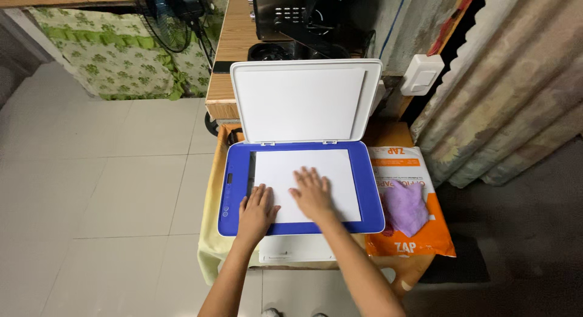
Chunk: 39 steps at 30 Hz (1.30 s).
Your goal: The person wipes the lid and body of an HP printer with a purple cloth, opens the scanner lid to place a sheet of paper on the glass, closes the lid, and wipes the printer again before pulling a sheet from the front output slot.
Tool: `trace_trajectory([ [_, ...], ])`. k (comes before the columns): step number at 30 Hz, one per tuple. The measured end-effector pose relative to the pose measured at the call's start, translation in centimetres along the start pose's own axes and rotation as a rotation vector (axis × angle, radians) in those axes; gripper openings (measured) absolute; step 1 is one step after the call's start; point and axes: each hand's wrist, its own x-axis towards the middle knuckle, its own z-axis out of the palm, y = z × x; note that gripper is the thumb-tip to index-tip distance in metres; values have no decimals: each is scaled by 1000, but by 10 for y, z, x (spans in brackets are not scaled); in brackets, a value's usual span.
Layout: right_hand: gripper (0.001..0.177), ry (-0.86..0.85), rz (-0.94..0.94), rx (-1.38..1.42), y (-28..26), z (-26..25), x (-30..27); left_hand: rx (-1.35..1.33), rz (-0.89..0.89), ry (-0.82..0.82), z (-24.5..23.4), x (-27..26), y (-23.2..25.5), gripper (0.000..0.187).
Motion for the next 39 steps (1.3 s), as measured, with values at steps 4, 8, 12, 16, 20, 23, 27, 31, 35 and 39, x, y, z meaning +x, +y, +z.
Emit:
trace_trajectory([
  [4,68,14,166,-10,48,-3,15,-15,3,10,-4,-3,2,63],
  [8,67,122,247,12,87,3,12,2,-23,-16,-10,-2,6,62],
  [12,67,206,272,-35,93,19,-8,2,-28,-14,-10,-4,7,62],
  [16,69,148,288,20,78,17,-31,2,-8,5,-7,-3,4,63],
  [20,70,50,265,30,54,3,-53,-13,-4,18,-5,-4,3,63],
  [23,67,5,217,68,38,-8,-69,-45,-10,62,-3,-3,2,67],
  [27,57,71,156,132,27,-12,-94,-178,-34,222,1,-2,-3,61],
  [31,50,193,108,171,23,-8,-108,-511,-138,504,0,-12,-21,26],
  [35,47,214,113,177,26,-1,-116,-315,-243,456,-3,-14,-29,32],
  [39,47,327,54,177,29,5,-120,-7,-285,339,-7,-21,-21,42],
])
